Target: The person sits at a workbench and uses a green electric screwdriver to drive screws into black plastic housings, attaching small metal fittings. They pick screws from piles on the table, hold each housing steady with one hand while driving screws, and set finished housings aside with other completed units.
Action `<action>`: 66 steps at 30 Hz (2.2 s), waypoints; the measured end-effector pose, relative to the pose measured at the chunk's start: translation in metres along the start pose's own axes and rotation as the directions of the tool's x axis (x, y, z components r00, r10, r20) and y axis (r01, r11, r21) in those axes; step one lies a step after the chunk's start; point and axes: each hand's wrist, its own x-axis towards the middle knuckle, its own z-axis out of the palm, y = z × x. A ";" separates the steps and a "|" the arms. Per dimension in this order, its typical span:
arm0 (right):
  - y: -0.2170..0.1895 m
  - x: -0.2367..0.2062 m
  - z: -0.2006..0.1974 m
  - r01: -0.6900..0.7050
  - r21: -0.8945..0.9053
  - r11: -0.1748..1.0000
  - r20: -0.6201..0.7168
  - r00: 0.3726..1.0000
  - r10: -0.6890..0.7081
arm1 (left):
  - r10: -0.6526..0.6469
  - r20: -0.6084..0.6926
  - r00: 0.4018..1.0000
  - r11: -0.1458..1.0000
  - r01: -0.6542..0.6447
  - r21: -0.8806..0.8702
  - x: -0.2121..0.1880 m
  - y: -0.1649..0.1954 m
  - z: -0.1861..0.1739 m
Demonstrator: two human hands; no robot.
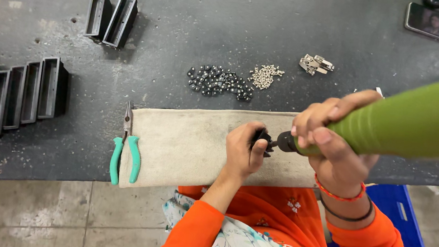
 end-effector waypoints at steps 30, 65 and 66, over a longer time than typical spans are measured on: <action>0.086 0.094 -0.113 -0.216 -0.976 0.007 -0.206 0.938 0.279 | 0.113 0.065 0.992 0.975 -0.123 0.187 0.004 -0.006 -0.003; 0.084 -0.033 -0.148 -0.177 -0.924 0.338 -0.073 0.952 0.297 | 0.017 0.091 0.996 0.989 -0.030 0.146 -0.002 -0.011 -0.001; 0.083 -0.036 -0.147 -0.218 -0.907 0.359 -0.130 0.958 0.254 | -0.010 0.112 0.994 0.993 -0.003 0.120 -0.004 -0.013 -0.001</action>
